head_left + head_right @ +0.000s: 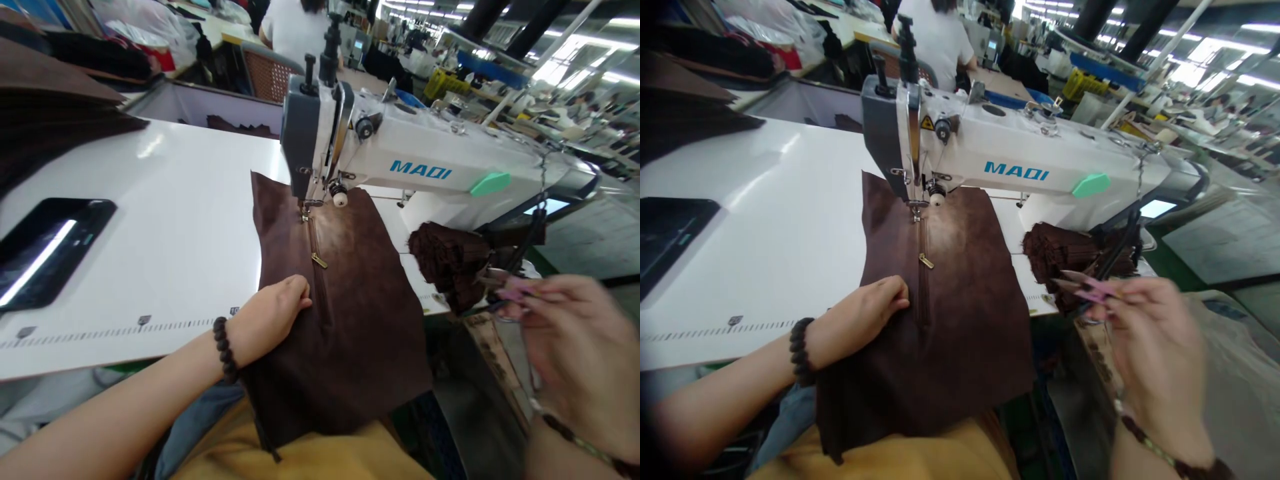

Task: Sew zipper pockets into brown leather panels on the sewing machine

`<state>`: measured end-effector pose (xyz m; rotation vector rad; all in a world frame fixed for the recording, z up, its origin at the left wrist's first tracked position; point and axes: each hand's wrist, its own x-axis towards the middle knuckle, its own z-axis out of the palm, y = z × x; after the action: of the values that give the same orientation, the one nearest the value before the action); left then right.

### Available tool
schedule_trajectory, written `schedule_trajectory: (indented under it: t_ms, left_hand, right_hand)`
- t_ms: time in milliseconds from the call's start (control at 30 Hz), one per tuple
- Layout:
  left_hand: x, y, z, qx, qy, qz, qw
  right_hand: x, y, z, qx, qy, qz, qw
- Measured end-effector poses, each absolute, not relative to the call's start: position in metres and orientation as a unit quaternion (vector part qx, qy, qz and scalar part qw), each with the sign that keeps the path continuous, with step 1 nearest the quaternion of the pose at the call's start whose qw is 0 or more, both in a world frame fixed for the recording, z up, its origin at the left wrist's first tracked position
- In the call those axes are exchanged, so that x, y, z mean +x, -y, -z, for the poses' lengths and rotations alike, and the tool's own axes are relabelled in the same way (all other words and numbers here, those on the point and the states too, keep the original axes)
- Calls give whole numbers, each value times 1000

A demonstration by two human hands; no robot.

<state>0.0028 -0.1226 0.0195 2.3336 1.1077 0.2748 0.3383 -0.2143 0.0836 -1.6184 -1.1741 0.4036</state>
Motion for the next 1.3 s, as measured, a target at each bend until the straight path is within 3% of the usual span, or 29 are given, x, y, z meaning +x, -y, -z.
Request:
schedule_trajectory:
  t_ms: [100, 167, 333, 467, 600, 900, 1300]
  left_hand:
    - [5, 121, -25, 842, -425, -95, 319]
    - [6, 121, -29, 836, -434, -90, 322]
    - [4, 120, -34, 847, -449, -44, 281]
    - [8, 120, -39, 857, -434, 2, 279]
    - [12, 121, -41, 844, -425, -38, 324]
    - [11, 122, -33, 822, -397, -115, 392]
    - [5, 123, -34, 817, -397, -134, 395]
  right_hand:
    - [278, 192, -58, -637, 409, -387, 527]
    - [252, 180, -42, -610, 432, -436, 501]
    - [236, 169, -25, -628, 613, -346, 331]
    - [233, 172, -27, -599, 704, -276, 264]
    - [230, 174, -24, -605, 737, -211, 214]
    - [227, 173, -17, -610, 740, -189, 213]
    - [227, 173, -12, -577, 741, -194, 282]
